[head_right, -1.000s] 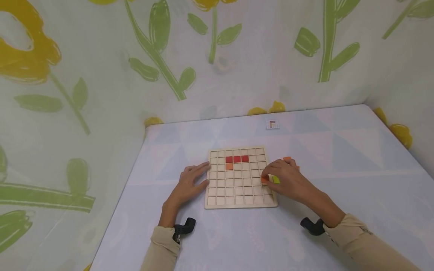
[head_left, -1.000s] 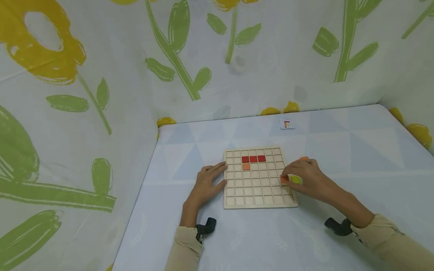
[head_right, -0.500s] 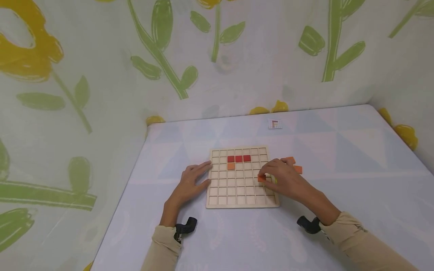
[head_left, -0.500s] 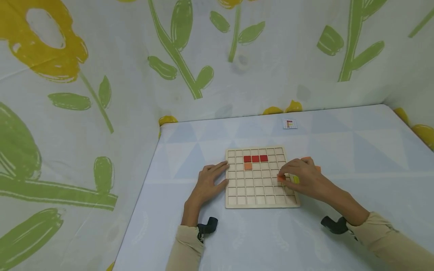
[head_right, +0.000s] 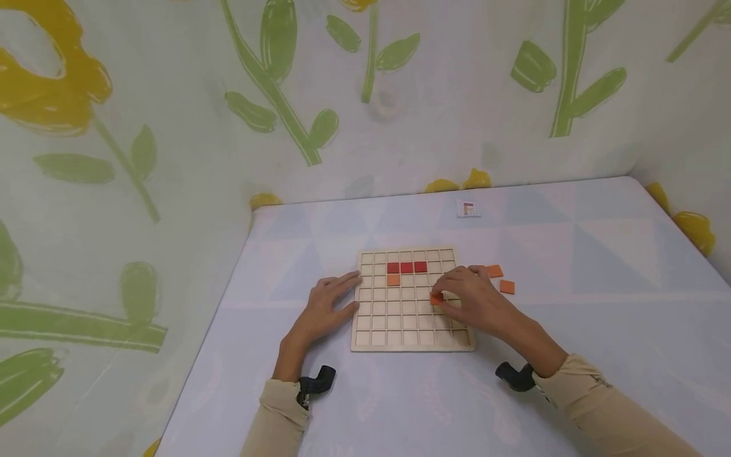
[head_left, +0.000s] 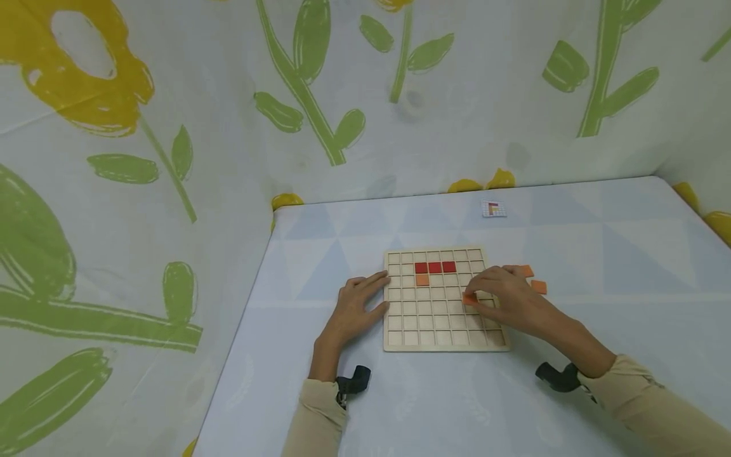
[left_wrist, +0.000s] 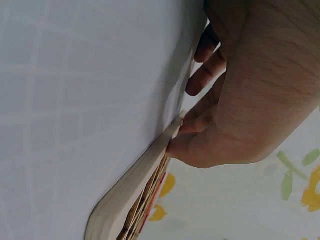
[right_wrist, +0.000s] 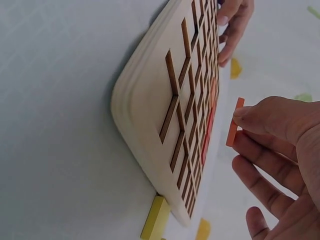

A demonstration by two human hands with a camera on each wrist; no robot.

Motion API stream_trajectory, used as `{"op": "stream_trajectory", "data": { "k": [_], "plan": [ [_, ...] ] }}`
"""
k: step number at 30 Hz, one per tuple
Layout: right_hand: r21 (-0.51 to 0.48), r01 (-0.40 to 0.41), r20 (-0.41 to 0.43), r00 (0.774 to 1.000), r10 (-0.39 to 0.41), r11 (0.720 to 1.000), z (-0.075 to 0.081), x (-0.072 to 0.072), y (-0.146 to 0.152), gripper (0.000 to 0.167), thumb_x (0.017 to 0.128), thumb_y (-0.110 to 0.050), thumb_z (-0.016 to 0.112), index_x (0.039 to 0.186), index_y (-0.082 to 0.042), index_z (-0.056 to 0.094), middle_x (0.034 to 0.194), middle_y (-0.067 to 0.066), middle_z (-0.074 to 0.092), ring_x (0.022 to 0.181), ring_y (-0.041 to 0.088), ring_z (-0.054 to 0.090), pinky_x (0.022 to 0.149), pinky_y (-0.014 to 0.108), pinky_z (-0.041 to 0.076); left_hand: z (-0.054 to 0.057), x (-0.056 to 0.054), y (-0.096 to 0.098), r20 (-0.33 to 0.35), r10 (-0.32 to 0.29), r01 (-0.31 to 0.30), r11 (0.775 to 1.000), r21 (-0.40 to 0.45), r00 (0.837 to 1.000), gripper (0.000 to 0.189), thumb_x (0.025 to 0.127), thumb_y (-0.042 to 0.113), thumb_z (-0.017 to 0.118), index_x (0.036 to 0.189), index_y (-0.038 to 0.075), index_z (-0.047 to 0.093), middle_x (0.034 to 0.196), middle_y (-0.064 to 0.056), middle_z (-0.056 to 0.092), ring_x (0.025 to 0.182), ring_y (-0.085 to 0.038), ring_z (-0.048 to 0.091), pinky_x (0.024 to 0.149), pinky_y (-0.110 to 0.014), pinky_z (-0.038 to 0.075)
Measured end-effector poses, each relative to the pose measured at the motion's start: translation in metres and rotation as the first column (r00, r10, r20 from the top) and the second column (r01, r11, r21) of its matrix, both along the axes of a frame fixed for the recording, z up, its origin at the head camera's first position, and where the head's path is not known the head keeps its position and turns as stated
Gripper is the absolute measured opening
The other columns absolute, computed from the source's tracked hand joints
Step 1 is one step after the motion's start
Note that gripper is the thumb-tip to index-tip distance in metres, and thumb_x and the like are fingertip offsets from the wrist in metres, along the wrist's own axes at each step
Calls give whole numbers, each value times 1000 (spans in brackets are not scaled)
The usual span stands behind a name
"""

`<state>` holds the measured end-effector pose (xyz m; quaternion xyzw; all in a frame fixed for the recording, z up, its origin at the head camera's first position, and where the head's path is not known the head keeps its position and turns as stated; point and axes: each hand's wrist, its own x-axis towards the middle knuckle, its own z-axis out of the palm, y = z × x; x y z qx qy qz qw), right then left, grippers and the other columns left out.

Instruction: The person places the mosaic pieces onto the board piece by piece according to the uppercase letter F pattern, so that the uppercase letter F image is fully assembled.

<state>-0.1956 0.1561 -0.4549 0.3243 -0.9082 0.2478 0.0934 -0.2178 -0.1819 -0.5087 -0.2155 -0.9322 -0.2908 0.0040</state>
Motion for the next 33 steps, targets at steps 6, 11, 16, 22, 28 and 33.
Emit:
{"op": "stream_trajectory", "data": {
  "k": [6, 11, 16, 22, 28, 33],
  "plan": [
    [-4, 5, 43, 999, -5, 1000, -1, -4, -6, 19, 80, -12, 84, 95, -20, 75, 102, -7, 71, 105, 22, 62, 96, 59, 33, -2, -1, 0, -6, -2, 2, 1000, -2, 1000, 53, 97, 33, 61, 148, 24, 52, 156, 14, 40, 134, -23, 38, 106, -48, 30],
    [-17, -6, 48, 999, 7, 1000, -3, -6, -10, 21, 79, -11, 85, 95, -19, 75, 102, -6, 70, 105, 21, 61, 95, 55, 32, -2, -2, 0, -10, -4, 4, 1000, -1, 1000, 53, 96, 33, 61, 147, 23, 53, 155, 14, 41, 134, -24, 39, 105, -48, 31],
    [-21, -23, 37, 999, 24, 1000, -4, -9, -13, 22, 78, -11, 87, 95, -19, 75, 102, -6, 70, 104, 21, 61, 93, 53, 32, 0, -1, 0, -1, 0, 0, 1000, -11, 1000, 53, 97, 33, 61, 148, 23, 52, 156, 13, 40, 134, -24, 39, 105, -49, 31],
    [-15, -49, -1, 999, 49, 999, -3, -12, -17, 23, 77, -9, 86, 95, -17, 75, 101, -5, 71, 102, 20, 62, 90, 52, 33, 1, 0, 1, -3, 0, 0, 1000, -3, 1000, 53, 97, 34, 61, 148, 24, 52, 156, 12, 40, 134, -25, 39, 105, -50, 31],
    [-10, -54, 7, 999, 54, 998, -1, -13, -23, 24, 77, -8, 87, 96, -16, 75, 101, -4, 72, 102, 23, 63, 89, 54, 34, -1, 0, 1, -16, -1, 1, 1000, 8, 1000, 53, 97, 33, 61, 148, 23, 52, 156, 12, 41, 134, -25, 39, 104, -50, 31],
    [-8, -46, -13, 999, 46, 999, -3, -15, -28, 24, 75, -9, 88, 94, -17, 76, 99, -4, 73, 102, 22, 63, 90, 51, 34, -1, 0, 1, -20, 2, -2, 1000, 9, 1000, 53, 96, 33, 61, 148, 23, 53, 155, 13, 41, 133, -24, 40, 103, -50, 32]
  ]
}}
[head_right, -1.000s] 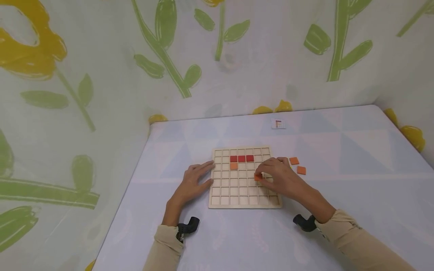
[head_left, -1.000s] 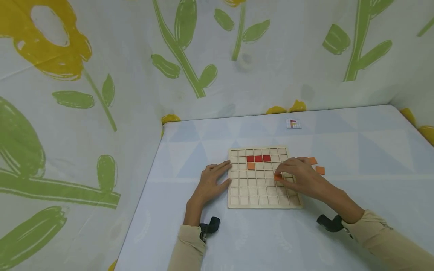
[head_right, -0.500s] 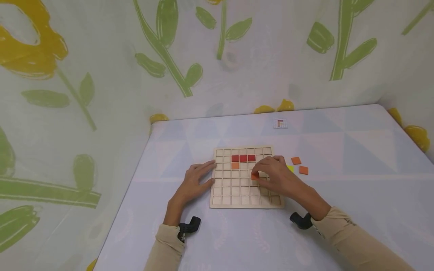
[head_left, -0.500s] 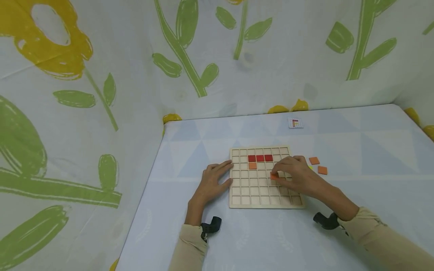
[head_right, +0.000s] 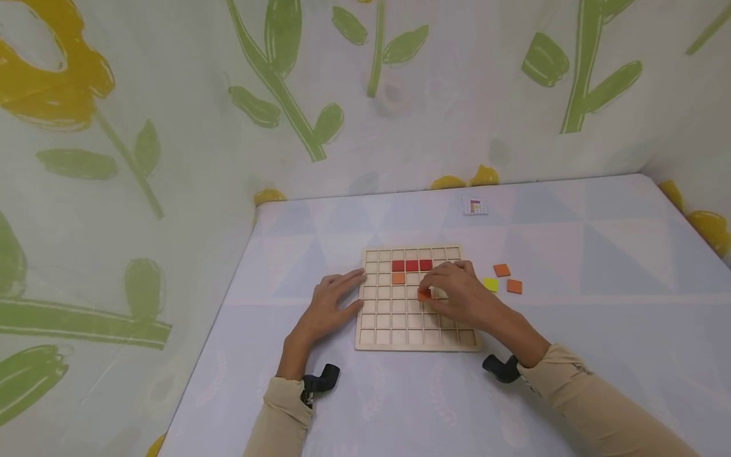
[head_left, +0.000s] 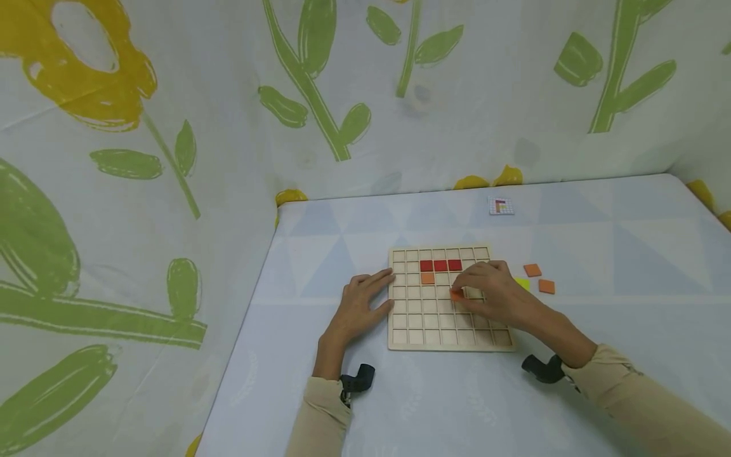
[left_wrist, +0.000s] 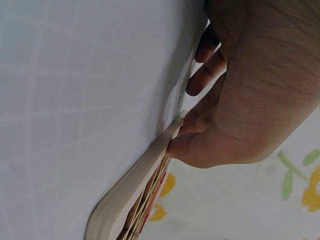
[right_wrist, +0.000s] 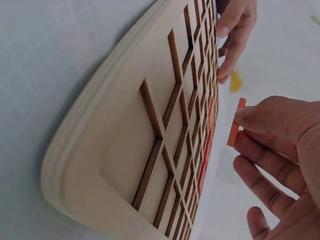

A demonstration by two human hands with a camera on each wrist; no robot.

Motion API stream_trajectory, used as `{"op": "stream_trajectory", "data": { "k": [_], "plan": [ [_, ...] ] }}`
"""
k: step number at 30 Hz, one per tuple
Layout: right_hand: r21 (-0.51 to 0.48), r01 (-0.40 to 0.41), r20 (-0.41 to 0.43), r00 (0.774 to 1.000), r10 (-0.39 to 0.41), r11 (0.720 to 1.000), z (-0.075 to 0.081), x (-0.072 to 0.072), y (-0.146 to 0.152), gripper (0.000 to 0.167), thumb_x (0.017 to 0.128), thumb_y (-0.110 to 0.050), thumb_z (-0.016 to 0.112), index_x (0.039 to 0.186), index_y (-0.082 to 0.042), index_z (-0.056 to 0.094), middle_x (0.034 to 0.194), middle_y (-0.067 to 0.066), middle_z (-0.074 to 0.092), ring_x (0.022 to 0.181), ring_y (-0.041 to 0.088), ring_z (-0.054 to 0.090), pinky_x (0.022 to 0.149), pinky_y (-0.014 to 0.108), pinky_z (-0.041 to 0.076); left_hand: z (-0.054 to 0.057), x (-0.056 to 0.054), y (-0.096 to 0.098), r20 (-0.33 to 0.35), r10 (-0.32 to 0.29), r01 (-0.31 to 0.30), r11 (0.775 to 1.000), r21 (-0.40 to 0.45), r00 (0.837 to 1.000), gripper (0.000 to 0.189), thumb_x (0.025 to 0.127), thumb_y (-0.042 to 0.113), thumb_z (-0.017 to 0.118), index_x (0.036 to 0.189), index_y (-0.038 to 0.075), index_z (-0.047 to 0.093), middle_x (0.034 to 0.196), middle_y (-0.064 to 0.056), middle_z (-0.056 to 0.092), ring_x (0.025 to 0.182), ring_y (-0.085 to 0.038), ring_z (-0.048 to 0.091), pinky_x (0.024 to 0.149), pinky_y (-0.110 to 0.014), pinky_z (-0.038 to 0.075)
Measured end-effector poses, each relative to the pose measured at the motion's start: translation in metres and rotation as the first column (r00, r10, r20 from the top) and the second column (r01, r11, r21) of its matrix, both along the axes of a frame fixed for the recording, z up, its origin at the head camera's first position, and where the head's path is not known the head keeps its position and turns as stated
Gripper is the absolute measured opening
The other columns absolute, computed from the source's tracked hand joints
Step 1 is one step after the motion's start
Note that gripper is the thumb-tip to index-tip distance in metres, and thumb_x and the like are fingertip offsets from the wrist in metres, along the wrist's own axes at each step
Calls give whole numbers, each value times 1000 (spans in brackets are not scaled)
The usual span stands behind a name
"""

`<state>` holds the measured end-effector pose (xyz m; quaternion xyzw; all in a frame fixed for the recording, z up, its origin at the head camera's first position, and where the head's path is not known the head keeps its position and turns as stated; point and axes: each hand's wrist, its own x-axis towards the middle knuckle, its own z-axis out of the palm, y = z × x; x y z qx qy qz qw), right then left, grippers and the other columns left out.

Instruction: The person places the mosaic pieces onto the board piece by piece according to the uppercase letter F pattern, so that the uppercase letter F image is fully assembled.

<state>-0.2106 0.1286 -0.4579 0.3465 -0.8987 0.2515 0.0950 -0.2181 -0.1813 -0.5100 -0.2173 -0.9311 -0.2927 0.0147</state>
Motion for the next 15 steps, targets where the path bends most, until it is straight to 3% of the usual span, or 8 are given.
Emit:
{"op": "stream_trajectory", "data": {
  "k": [15],
  "plan": [
    [-2, -21, 1, 1000, 21, 1000, -2, -8, -14, 19, 78, -12, 87, 93, -17, 76, 98, -5, 72, 104, 21, 62, 92, 50, 34, 1, -1, 0, 5, 5, -5, 1000, -12, 1000, 53, 96, 35, 61, 147, 24, 53, 155, 14, 41, 133, -22, 40, 103, -47, 32]
  ]
}}
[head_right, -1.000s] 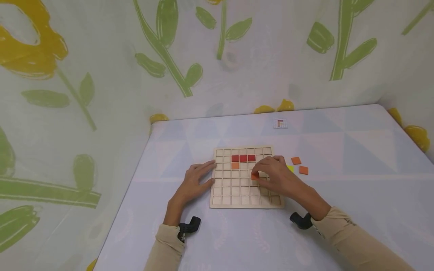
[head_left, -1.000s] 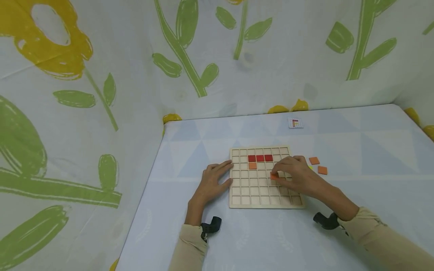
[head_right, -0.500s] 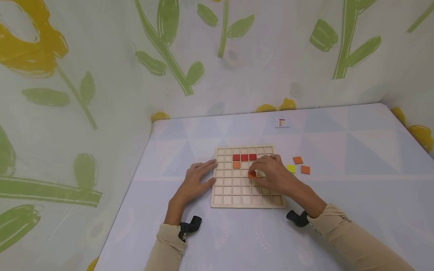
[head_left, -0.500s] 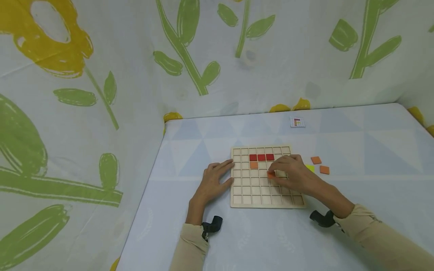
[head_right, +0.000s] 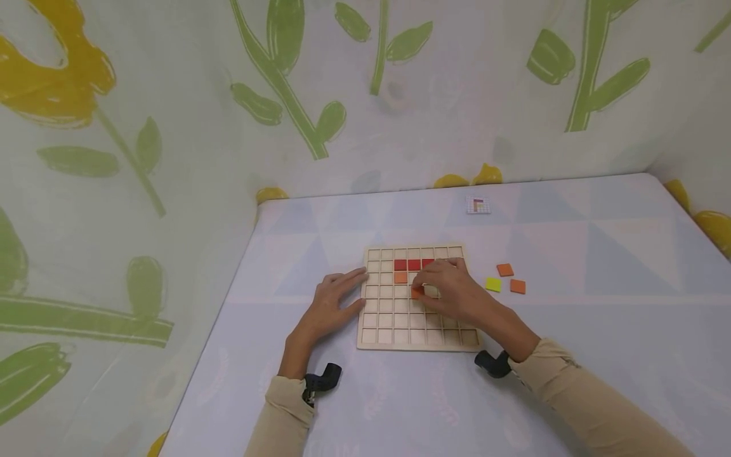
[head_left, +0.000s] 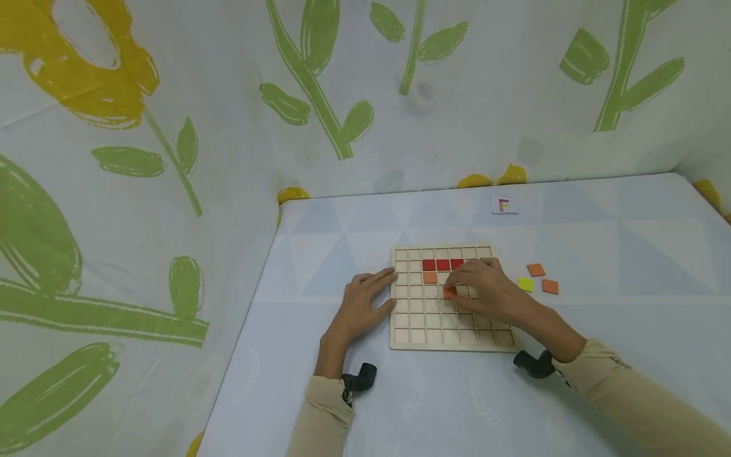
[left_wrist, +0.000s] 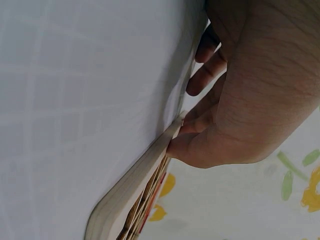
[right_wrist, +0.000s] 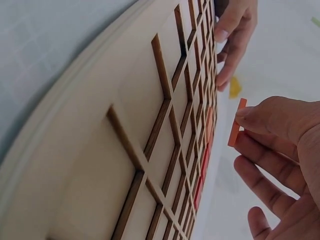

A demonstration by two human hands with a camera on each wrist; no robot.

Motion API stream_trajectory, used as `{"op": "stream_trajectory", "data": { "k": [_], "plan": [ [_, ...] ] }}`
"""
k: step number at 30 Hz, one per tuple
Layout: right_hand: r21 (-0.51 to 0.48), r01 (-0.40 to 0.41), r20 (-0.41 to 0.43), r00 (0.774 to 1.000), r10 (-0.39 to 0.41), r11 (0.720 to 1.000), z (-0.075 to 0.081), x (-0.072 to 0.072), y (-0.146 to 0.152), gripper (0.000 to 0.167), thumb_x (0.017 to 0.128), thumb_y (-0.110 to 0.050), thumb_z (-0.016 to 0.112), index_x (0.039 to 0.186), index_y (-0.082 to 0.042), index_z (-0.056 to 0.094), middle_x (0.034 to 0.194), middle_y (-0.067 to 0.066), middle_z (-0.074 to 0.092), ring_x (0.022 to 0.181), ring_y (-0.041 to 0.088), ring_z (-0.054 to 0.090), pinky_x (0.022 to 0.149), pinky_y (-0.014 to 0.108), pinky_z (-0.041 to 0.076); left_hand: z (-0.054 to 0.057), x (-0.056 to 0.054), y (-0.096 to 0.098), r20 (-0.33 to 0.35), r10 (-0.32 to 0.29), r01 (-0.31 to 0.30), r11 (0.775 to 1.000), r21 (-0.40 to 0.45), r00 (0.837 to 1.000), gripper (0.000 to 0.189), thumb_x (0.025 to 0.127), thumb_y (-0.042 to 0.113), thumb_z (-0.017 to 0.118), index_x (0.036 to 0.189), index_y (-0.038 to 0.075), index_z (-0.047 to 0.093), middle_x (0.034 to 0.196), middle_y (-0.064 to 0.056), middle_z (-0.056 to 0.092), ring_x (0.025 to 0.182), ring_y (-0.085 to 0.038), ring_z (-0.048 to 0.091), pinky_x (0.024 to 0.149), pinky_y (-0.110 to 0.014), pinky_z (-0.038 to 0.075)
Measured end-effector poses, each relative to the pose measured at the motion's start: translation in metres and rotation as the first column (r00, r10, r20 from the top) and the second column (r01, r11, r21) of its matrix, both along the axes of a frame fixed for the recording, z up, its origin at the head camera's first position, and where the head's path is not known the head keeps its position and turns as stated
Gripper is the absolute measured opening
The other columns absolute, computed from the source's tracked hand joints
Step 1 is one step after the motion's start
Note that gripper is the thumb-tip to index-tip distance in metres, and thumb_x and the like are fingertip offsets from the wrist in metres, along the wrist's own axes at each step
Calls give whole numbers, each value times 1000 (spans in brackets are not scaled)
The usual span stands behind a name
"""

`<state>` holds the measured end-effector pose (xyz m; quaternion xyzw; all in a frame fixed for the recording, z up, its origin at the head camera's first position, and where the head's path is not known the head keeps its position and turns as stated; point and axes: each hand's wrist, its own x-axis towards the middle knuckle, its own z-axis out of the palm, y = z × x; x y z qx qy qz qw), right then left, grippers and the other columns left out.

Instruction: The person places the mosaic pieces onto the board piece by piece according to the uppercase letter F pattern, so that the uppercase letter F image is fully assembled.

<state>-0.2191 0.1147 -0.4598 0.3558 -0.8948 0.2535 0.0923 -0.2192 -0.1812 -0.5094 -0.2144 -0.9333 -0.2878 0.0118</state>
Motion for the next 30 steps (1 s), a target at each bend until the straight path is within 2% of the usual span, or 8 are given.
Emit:
{"op": "stream_trajectory", "data": {
  "k": [6, 18, 26, 30],
  "plan": [
    [17, 0, 6, 1000, -1, 1000, 0, -3, -7, 17, 78, -12, 86, 91, -18, 76, 97, -5, 72, 103, 22, 62, 89, 49, 34, 2, 1, 0, 6, -4, 4, 1000, -2, 1000, 53, 97, 34, 60, 148, 23, 53, 155, 12, 41, 133, -24, 40, 104, -49, 31],
    [52, 25, 69, 997, -29, 998, -4, -12, -19, 19, 80, -16, 85, 97, -17, 77, 102, -4, 73, 106, 23, 61, 94, 54, 35, 1, 0, -1, -9, -10, 10, 1000, -18, 1000, 53, 97, 34, 60, 148, 23, 52, 155, 11, 41, 132, -23, 40, 103, -49, 32],
    [1, -22, -7, 1000, 22, 1000, -9, -15, -24, 15, 79, -10, 85, 90, -15, 75, 96, -2, 73, 99, 22, 63, 88, 52, 36, 0, -2, -1, -3, -18, 18, 1000, -22, 1000, 53, 97, 35, 60, 148, 24, 52, 156, 12, 40, 133, -24, 39, 103, -49, 32],
    [7, -18, -12, 1000, 18, 1000, -9, -16, -27, 14, 80, -10, 84, 90, -15, 75, 95, -2, 72, 98, 23, 63, 89, 53, 36, 0, -2, -2, 1, -20, 20, 1000, -17, 1000, 53, 98, 35, 60, 149, 24, 51, 156, 12, 40, 134, -24, 39, 104, -49, 32]
  ]
}}
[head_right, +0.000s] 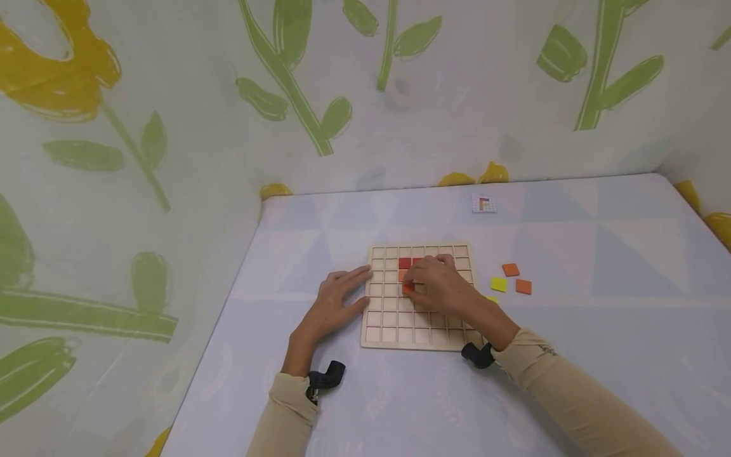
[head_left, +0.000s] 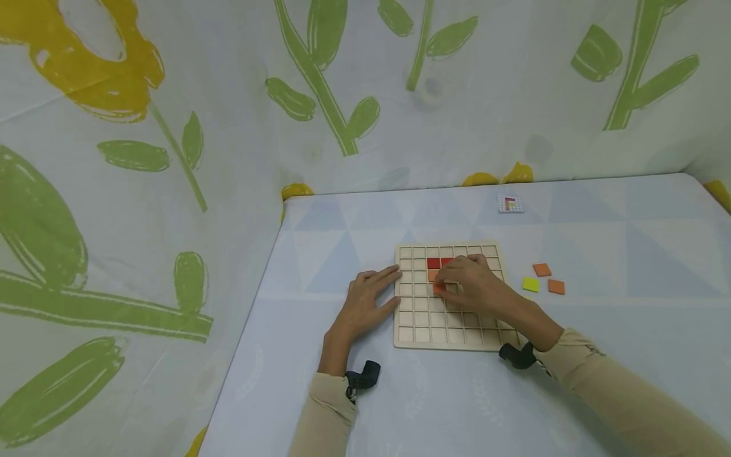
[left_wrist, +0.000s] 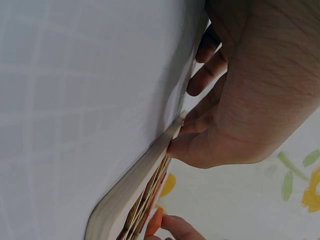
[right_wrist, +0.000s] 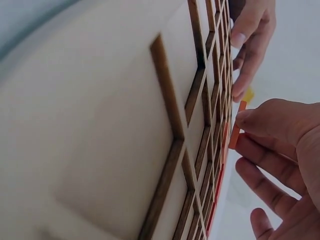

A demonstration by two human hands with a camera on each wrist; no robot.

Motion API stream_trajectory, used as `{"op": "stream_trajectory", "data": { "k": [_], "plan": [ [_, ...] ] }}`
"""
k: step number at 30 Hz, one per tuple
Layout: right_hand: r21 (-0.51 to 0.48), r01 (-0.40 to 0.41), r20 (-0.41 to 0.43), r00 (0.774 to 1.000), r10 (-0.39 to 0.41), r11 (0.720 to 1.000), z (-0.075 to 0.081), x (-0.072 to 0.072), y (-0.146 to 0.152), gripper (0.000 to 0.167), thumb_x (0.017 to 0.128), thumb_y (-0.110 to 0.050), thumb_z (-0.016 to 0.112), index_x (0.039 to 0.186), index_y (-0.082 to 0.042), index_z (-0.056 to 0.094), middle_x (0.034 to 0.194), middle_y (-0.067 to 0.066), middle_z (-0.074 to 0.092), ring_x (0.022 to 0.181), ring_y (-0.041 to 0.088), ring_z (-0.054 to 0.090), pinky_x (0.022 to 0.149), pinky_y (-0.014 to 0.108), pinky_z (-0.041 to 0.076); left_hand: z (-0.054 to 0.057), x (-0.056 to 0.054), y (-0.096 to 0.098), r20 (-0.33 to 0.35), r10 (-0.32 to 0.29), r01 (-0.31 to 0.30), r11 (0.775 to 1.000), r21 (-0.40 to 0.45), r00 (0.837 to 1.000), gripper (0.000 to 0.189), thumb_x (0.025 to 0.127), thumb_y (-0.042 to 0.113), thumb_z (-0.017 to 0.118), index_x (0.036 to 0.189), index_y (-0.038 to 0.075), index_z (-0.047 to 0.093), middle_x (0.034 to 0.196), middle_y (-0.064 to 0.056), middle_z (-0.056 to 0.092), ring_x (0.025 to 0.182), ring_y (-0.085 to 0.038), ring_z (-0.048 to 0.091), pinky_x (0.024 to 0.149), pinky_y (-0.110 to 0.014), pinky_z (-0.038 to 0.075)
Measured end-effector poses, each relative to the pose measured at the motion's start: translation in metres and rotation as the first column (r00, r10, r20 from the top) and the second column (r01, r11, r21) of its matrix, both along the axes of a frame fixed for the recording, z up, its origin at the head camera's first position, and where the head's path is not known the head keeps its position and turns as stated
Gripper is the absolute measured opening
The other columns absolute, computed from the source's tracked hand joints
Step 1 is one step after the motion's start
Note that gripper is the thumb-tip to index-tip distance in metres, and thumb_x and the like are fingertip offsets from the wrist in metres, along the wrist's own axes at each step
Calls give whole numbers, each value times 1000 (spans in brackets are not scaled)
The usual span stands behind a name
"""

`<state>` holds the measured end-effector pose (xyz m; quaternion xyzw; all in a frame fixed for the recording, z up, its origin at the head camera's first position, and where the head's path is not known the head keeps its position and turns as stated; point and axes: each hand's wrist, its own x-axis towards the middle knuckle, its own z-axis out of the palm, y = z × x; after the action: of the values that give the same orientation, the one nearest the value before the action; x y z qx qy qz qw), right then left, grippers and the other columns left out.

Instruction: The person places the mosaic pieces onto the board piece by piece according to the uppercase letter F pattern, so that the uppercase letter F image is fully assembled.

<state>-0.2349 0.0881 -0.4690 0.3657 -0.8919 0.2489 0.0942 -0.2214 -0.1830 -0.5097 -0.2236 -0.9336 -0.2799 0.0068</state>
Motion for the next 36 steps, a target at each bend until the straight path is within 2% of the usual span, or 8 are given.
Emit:
{"op": "stream_trajectory", "data": {
  "k": [6, 13, 21, 28, 36],
  "plan": [
    [36, 6, 39, 999, -8, 999, -1, -2, -4, 12, 83, -11, 82, 92, -15, 76, 97, -1, 72, 102, 23, 62, 92, 55, 35, -1, 0, 0, 1, 9, -9, 1000, -1, 1000, 53, 97, 35, 61, 149, 25, 51, 156, 13, 40, 135, -24, 38, 103, -49, 32],
    [12, -23, 2, 1000, 23, 1000, -4, -4, -5, 15, 79, -7, 83, 89, -15, 75, 96, -1, 71, 99, 23, 62, 91, 56, 36, 0, -1, 1, 8, 4, -4, 1000, 1, 1000, 54, 97, 34, 60, 149, 24, 51, 156, 12, 40, 135, -25, 38, 105, -50, 31],
    [63, -6, 5, 1000, 5, 998, -5, -4, -6, 16, 79, -10, 84, 92, -15, 75, 100, 0, 72, 105, 25, 62, 92, 56, 37, 1, -1, 1, 11, 8, -8, 1000, -9, 1000, 54, 97, 34, 61, 149, 24, 51, 156, 12, 40, 135, -25, 38, 105, -49, 32],
    [46, 5, -7, 1000, -5, 999, -2, 1, 0, 15, 79, -10, 83, 90, -15, 75, 100, 0, 72, 105, 26, 62, 91, 57, 36, 3, 0, 4, 13, 3, -2, 1000, -14, 1000, 54, 97, 34, 60, 148, 24, 51, 156, 11, 40, 134, -25, 39, 105, -49, 31],
    [52, 46, 63, 997, -49, 998, 1, 9, 9, 16, 81, -9, 81, 95, -14, 76, 100, -2, 73, 103, 24, 61, 94, 55, 34, -1, 0, 1, 12, 16, -16, 1000, -26, 1000, 54, 97, 35, 59, 149, 24, 51, 156, 12, 40, 134, -24, 39, 105, -50, 31]
  ]
}}
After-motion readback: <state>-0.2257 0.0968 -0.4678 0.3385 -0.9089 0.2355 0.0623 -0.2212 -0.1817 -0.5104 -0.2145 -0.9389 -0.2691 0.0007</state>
